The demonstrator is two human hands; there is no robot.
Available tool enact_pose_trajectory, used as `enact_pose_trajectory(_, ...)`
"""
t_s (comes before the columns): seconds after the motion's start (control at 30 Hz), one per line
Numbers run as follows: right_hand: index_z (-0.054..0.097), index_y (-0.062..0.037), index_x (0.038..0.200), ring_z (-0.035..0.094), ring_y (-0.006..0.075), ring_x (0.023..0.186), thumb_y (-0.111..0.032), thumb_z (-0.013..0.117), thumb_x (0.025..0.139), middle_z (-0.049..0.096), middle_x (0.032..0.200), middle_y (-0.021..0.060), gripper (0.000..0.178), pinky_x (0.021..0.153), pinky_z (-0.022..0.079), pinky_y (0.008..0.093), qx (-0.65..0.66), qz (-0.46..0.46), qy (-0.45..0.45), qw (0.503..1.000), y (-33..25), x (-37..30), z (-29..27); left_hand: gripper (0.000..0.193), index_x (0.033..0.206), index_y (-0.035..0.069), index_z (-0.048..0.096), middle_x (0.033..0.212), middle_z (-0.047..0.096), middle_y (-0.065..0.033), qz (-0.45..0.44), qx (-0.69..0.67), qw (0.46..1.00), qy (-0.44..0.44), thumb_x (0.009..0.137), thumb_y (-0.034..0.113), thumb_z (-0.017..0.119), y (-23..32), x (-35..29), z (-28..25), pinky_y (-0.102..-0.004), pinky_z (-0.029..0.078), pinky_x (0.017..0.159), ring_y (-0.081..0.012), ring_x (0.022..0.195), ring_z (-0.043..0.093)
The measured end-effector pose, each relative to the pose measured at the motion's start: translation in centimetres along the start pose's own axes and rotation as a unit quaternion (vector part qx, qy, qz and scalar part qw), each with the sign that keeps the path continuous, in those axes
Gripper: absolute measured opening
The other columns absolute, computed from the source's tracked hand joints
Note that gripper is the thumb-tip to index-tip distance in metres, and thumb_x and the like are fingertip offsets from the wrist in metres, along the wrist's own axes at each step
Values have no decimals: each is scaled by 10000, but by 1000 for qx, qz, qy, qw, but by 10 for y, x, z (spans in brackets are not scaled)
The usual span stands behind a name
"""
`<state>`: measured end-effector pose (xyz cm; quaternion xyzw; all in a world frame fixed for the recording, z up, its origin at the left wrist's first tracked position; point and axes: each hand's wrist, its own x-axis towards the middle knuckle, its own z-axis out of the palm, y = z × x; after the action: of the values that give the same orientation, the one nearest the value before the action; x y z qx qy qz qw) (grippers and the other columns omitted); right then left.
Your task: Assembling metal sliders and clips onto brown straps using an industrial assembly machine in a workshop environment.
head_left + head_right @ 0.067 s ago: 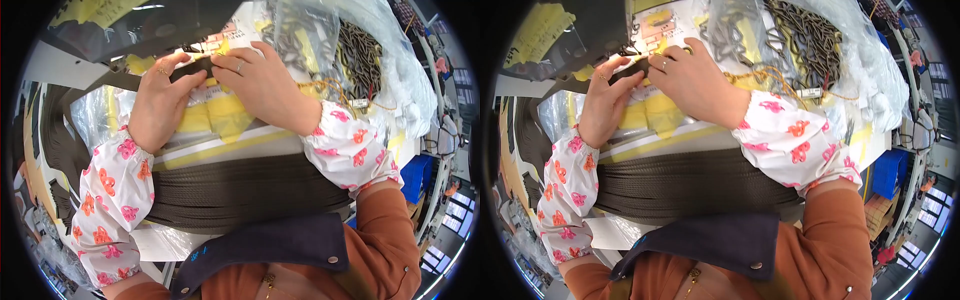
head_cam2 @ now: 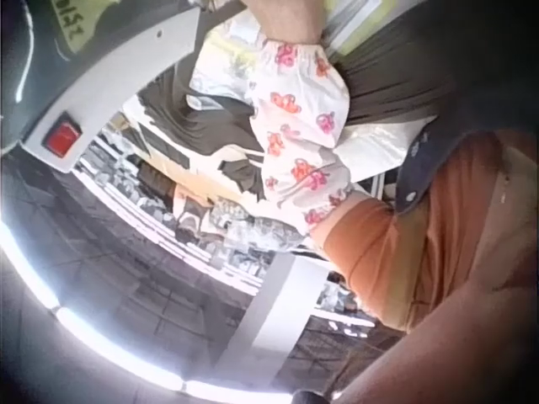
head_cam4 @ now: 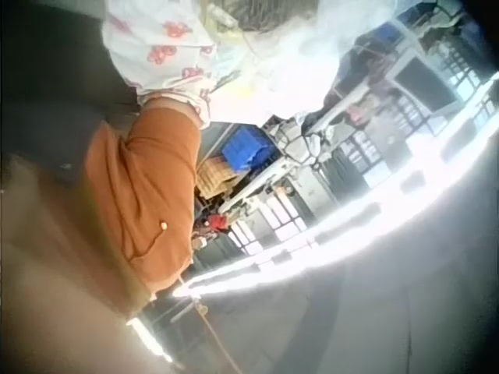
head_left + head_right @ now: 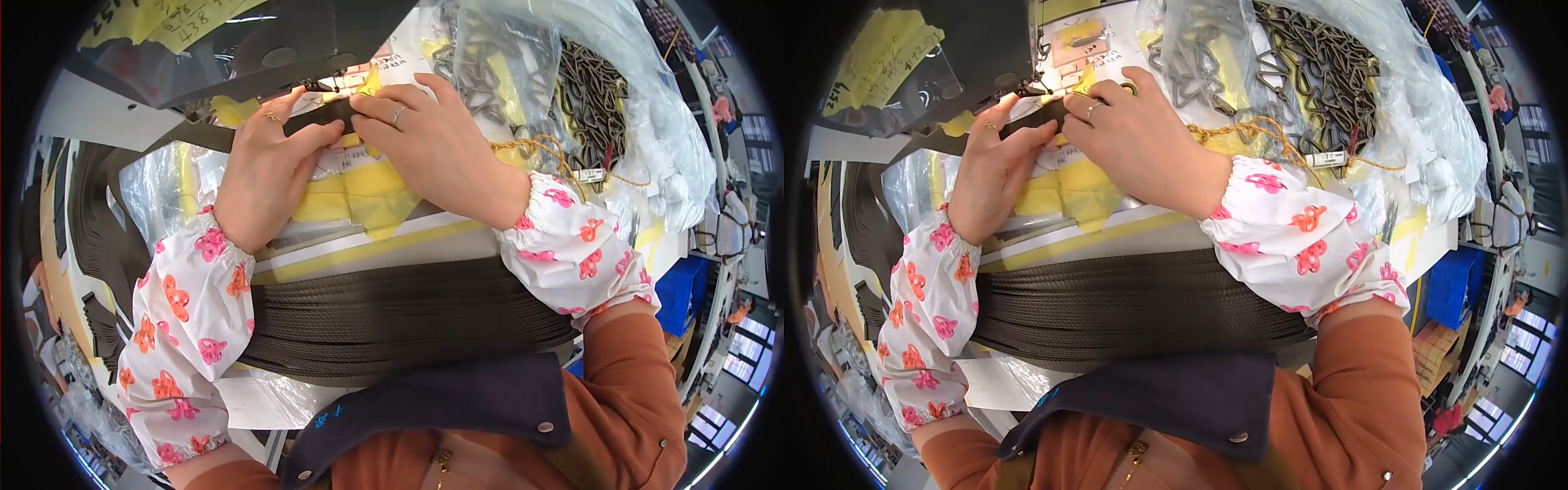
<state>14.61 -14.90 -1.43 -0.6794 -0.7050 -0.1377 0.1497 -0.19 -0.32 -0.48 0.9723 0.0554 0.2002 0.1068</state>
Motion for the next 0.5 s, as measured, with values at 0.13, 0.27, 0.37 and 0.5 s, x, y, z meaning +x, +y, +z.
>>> enact_pose_trajectory(0.13,588,-82,890,530,179,959,-99,553,706,580,1041,28,188,881,360,436,-26,-38,67,997,14,15,6,199,952,89,645,1101,565,-165,12,-60,998,-7,769,33,591,-15,21,-9,-386,422,865,-343,1024,523)
enact_pose_trajectory(0.27,590,-83,893,539,179,945,-103,553,710,586,1046,31,188,897,354,442,-22,-44,66,997,13,12,7,194,950,87,650,1087,583,-158,0,-45,999,-23,776,34,582,-12,16,-9,-381,447,840,-334,986,555)
enact_pose_trajectory(0.37,592,-86,902,547,177,941,-109,552,718,592,1064,35,191,910,350,446,-27,-43,46,998,14,13,5,211,970,86,647,1075,594,-160,7,-55,998,-16,778,32,576,-17,17,-10,-364,476,798,-336,925,586)
enact_pose_trajectory(0.5,597,-95,909,556,170,941,-118,551,729,601,1083,40,187,925,344,448,-30,-39,38,998,14,14,4,218,977,84,645,1067,597,-166,22,-46,999,-18,778,30,574,-18,17,-9,-356,487,778,-348,914,590)
